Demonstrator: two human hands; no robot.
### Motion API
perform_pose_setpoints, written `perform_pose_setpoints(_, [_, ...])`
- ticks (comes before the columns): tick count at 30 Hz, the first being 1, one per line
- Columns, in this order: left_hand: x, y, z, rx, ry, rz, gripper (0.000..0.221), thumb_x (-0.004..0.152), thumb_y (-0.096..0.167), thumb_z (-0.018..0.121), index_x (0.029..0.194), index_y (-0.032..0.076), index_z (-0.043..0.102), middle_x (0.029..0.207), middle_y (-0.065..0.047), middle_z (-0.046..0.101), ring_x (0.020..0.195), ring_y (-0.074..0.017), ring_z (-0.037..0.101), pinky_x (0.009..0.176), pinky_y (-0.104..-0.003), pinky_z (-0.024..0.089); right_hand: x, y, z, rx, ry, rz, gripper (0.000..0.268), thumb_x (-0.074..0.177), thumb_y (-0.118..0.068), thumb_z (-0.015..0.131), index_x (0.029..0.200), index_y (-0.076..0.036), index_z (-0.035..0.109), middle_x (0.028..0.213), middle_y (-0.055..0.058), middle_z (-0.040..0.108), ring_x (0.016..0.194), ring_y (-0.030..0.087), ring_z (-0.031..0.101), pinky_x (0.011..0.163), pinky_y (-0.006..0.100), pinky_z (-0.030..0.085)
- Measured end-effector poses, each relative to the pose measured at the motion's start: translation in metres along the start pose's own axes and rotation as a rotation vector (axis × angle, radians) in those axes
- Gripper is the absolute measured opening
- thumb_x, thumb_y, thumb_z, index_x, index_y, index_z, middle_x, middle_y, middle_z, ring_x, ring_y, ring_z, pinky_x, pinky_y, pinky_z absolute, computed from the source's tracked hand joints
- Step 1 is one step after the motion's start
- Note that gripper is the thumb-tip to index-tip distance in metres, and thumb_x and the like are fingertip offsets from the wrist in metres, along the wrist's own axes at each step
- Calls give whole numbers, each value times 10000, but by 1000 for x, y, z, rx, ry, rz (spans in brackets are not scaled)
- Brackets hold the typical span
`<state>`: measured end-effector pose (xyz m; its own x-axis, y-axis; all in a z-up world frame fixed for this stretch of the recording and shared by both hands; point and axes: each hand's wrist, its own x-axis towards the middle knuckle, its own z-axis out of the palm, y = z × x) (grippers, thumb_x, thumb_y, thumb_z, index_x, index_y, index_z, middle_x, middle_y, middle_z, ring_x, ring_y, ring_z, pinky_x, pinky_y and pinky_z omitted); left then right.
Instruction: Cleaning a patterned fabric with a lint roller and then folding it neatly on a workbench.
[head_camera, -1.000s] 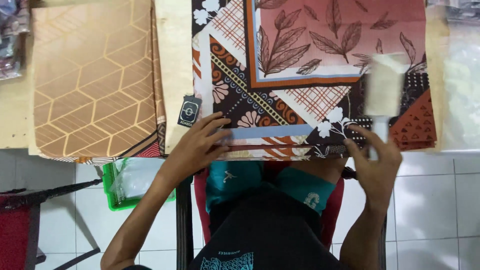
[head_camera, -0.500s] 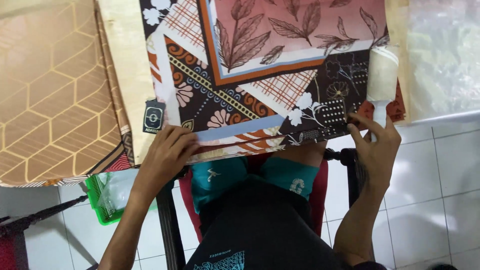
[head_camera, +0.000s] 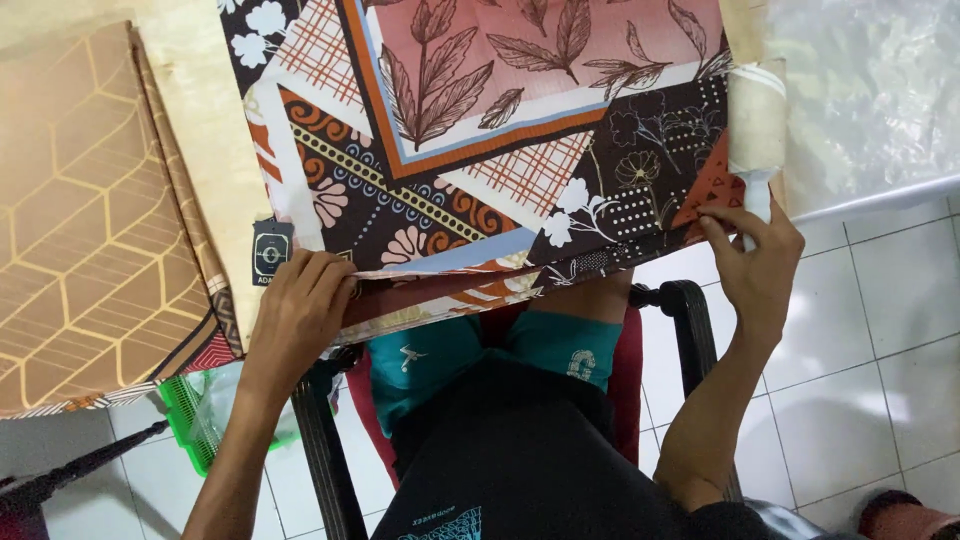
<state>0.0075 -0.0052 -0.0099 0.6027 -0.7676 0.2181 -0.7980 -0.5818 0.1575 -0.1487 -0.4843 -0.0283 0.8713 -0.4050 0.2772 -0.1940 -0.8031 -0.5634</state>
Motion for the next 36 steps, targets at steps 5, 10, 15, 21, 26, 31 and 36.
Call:
perform_pose_setpoints(5, [-2, 9, -10, -38, 83, -22, 32, 1034, 48, 653, 1032, 16, 658, 1027, -102, 669, 912, -268, 582, 814, -397, 502, -1, -3, -2, 11, 51, -20, 38, 1058, 74, 753, 1057, 37, 760, 991, 145, 659, 768, 220, 509, 697, 332, 467])
perform_pose_setpoints(10, [-11, 16, -12, -63, 78, -15, 54, 1023, 57, 667, 1050, 12, 654, 1020, -104, 652, 924, -262, 567, 778, -385, 474, -8, 1, -6, 2, 102, -29, 52, 1083, 98, 757, 1109, 54, 764, 959, 147, 576, 770, 221, 496, 680, 335, 458])
perform_pose_setpoints(15, [-24, 22, -7, -83, 42, -17, 103, 1006, 80, 674, 1090, 25, 649, 1077, -113, 650, 988, -278, 568, 803, -405, 480, -22, 5, -5, 8, 117, 34, 85, 1084, 80, 761, 1153, 33, 779, 930, 112, 514, 739, 203, 418, 695, 335, 426])
perform_pose_setpoints(21, [-44, 18, 14, -16, -4, 28, 350, 873, 115, 798, 1176, 54, 634, 1195, -122, 648, 1100, -300, 557, 880, -439, 517, -37, 15, 1, -22, 116, -24, 76, 1065, 96, 774, 1092, 26, 766, 961, 120, 579, 710, 200, 419, 676, 342, 408])
perform_pose_setpoints(26, [-53, 14, 27, -35, 3, 27, 341, 880, 180, 800, 1176, 101, 650, 1222, -110, 661, 1131, -310, 568, 874, -467, 515, -38, 13, 2, 2, 117, 32, 80, 1064, 71, 759, 1112, 13, 783, 909, 112, 560, 699, 185, 407, 675, 328, 400])
perform_pose_setpoints(31, [-45, 29, 16, -78, 97, -93, 363, 915, 388, 761, 1181, 161, 664, 1238, -62, 648, 1144, -310, 569, 913, -489, 482, -51, -42, -6, 106, 117, 128, 195, 1168, -60, 500, 1322, -28, 615, 884, 111, 587, 671, 194, 430, 942, 445, 426])
perform_pose_setpoints(36, [-25, 52, 18, -155, 191, -204, 519, 909, 357, 787, 1342, 112, 640, 1385, -120, 627, 1293, -302, 557, 1068, -517, 482, -102, -70, 22, 625, -18, 491, 545, 973, -7, 458, 1448, -178, 251, 999, 108, 478, 836, 168, 469, 580, 269, 417])
